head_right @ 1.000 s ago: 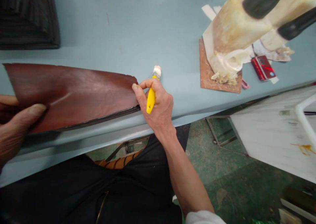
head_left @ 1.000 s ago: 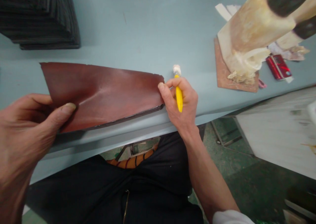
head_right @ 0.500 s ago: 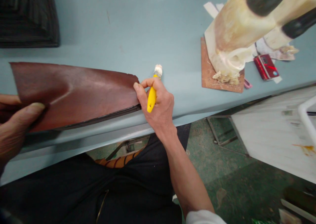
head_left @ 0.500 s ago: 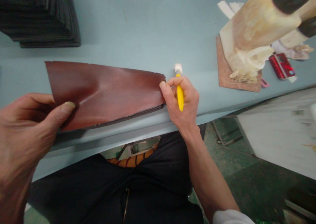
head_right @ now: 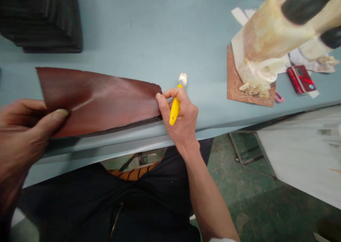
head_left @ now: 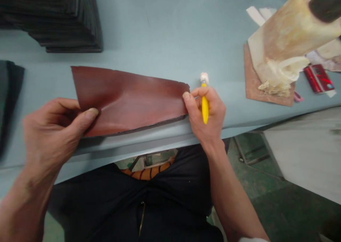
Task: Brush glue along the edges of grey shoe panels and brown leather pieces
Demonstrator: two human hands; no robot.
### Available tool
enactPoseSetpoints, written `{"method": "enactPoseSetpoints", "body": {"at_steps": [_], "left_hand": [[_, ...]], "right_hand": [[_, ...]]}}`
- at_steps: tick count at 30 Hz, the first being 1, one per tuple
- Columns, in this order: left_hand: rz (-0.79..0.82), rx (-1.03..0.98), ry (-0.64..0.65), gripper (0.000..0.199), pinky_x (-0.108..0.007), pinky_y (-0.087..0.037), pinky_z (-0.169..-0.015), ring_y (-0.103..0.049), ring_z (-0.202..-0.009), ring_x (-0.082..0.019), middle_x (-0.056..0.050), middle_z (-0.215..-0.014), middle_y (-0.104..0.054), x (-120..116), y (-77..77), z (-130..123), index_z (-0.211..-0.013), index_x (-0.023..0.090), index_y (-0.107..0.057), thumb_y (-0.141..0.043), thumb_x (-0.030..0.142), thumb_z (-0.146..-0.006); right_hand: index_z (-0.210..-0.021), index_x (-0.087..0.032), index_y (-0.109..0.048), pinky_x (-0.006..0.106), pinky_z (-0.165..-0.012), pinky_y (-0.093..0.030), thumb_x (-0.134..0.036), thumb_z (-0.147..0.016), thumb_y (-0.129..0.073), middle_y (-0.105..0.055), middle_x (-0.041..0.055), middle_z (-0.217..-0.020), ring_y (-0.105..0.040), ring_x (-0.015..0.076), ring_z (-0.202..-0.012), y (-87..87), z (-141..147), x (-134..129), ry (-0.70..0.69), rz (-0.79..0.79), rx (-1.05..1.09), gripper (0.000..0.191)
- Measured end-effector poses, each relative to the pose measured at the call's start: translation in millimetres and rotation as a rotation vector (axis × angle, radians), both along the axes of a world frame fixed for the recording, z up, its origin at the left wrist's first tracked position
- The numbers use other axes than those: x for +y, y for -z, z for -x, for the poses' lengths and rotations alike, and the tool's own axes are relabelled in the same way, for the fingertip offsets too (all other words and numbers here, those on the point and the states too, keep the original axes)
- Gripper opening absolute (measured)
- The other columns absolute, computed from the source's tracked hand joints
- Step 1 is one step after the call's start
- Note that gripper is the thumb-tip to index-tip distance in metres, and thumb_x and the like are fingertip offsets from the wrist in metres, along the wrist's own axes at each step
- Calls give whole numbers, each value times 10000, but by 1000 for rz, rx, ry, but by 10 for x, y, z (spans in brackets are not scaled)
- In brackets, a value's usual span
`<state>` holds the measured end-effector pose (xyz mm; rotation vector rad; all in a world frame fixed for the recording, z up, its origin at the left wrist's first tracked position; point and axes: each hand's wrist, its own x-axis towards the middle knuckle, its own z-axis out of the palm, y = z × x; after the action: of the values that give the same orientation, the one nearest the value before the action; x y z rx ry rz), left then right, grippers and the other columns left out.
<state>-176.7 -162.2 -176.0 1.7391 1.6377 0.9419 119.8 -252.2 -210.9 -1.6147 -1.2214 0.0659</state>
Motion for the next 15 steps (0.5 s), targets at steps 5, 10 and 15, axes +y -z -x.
{"method": "enactPoseSetpoints", "body": {"at_steps": [5,10,15], "left_hand": [[12,-108,113,231,-253,-388,-522,-507,-548,-116,38,-616,-636,-12,14,-46,-777,223,-732,-856,413,-733],[22,-180,173,232,-262,-338,-503,-453,-544,-102,32,-638,-596,-32,98,9,-810,217,-733,-855,414,-798],[44,-249,225,193,-282,-304,-509,-427,-562,-105,36,-660,-559,-58,108,8,-822,226,-713,-834,374,-850]], "right_hand": [[-965,-219,-682,270,-536,-389,-437,-970,-742,-496,-91,-595,-436,99,-474,15,-21,-42,94,-6,-109,226],[-888,-245,-674,307,-520,-381,-525,-903,-775,-537,-51,-609,-488,132,-466,-2,-136,-74,226,-85,-226,299],[-867,-232,-659,302,-548,-427,-513,-875,-795,-580,-50,-634,-519,118,-485,-225,-60,-74,217,-320,-486,312]]}}
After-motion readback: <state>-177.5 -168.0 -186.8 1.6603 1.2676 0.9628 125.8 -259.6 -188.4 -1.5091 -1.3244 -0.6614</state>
